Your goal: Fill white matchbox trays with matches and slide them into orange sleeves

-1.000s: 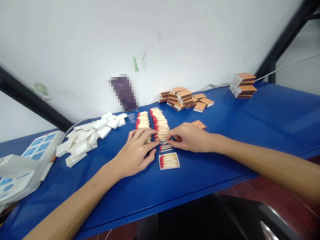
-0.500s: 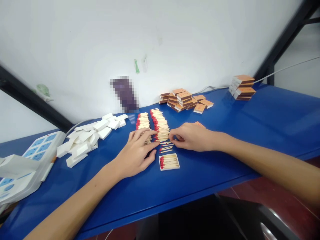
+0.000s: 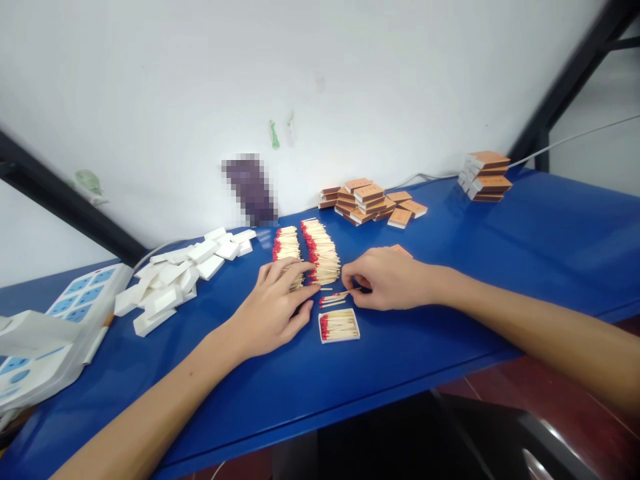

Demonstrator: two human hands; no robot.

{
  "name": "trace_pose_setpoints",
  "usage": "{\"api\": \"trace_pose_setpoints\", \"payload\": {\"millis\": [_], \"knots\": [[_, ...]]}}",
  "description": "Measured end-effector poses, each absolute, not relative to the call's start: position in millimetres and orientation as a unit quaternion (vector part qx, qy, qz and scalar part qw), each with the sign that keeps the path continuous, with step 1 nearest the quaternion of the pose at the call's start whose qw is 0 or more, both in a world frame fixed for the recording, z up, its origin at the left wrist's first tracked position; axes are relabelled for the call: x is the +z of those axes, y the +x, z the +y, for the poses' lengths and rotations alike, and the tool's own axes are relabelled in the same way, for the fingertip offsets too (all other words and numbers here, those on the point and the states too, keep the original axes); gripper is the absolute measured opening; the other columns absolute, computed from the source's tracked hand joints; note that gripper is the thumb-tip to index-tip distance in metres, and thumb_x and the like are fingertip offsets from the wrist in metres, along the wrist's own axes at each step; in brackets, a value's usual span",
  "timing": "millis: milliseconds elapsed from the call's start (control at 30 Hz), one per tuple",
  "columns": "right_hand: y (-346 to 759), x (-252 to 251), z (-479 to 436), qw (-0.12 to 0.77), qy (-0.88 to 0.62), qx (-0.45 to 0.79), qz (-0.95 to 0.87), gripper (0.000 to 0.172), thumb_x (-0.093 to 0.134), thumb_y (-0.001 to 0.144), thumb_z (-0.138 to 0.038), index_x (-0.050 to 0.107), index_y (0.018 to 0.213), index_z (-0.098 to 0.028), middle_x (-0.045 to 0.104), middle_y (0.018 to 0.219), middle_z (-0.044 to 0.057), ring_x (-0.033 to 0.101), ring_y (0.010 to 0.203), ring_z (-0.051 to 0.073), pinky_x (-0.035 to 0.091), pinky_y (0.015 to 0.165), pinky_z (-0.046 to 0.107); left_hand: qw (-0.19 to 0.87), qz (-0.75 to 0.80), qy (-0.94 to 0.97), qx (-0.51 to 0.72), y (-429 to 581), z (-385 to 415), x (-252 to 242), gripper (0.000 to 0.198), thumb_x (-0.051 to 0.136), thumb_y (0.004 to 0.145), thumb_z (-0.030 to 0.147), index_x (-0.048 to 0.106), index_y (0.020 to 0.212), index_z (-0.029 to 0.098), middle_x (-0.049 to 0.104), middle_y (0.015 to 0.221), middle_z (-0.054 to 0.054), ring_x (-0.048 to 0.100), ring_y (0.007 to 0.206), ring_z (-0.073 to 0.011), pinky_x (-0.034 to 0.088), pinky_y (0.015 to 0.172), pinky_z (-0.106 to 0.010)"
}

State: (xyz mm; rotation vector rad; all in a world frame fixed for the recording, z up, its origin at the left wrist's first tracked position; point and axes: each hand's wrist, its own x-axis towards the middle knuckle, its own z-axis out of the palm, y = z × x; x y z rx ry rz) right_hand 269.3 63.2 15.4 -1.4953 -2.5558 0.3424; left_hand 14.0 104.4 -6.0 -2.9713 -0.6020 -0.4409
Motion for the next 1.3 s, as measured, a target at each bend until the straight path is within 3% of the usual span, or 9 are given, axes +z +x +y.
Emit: {"api": "trace_pose_setpoints", "payload": {"millis": [233, 633, 933, 1300], "knots": [[267, 9, 66, 0.117, -0.456, 0.131, -0.872, 0.008, 0.059, 0.087, -0.019, 0.067, 0.083, -0.019, 0.062, 0.066, -0.003, 0.05, 0.058, 0.011, 0.027, 0.059, 0.025, 0.03, -0.204, -0.968, -0.141, 18, 102, -4, 0.035, 0.047, 0.099, 0.021, 0.068, 0.127, 0.021, 0.054, 0.135, -0.014, 0.044, 0.12, -0.0345, 0.04, 0.097, -0.055], [261, 3, 67, 0.176, -0.458, 0.135, -0.861, 0.013, 0.057, 0.088, -0.022, 0.064, 0.078, -0.017, 0.057, 0.065, -0.002, 0.046, 0.058, 0.01, 0.026, 0.058, 0.026, 0.037, -0.207, -0.968, -0.139, 19, 100, -6, 0.032, 0.049, 0.099, 0.024, 0.069, 0.123, 0.019, 0.051, 0.135, -0.014, 0.041, 0.121, -0.0344, 0.041, 0.098, -0.055], [269, 10, 65, 0.134, -0.465, 0.101, -0.87, 0.001, 0.061, 0.08, -0.019, 0.062, 0.08, -0.019, 0.063, 0.078, -0.001, 0.049, 0.064, 0.012, 0.027, 0.059, 0.026, 0.023, -0.212, -0.968, -0.134, 18, 99, -6, 0.034, 0.049, 0.099, 0.027, 0.067, 0.127, 0.019, 0.053, 0.132, -0.015, 0.043, 0.12, -0.0337, 0.041, 0.097, -0.054], [266, 2, 68, 0.146, -0.443, 0.132, -0.875, 0.007, 0.058, 0.086, -0.016, 0.061, 0.08, -0.017, 0.059, 0.073, -0.001, 0.047, 0.062, 0.011, 0.026, 0.059, 0.025, 0.009, -0.212, -0.967, -0.14, 16, 100, -7, 0.035, 0.047, 0.1, 0.022, 0.065, 0.13, 0.022, 0.052, 0.133, -0.014, 0.043, 0.121, -0.0329, 0.041, 0.097, -0.053]]}}
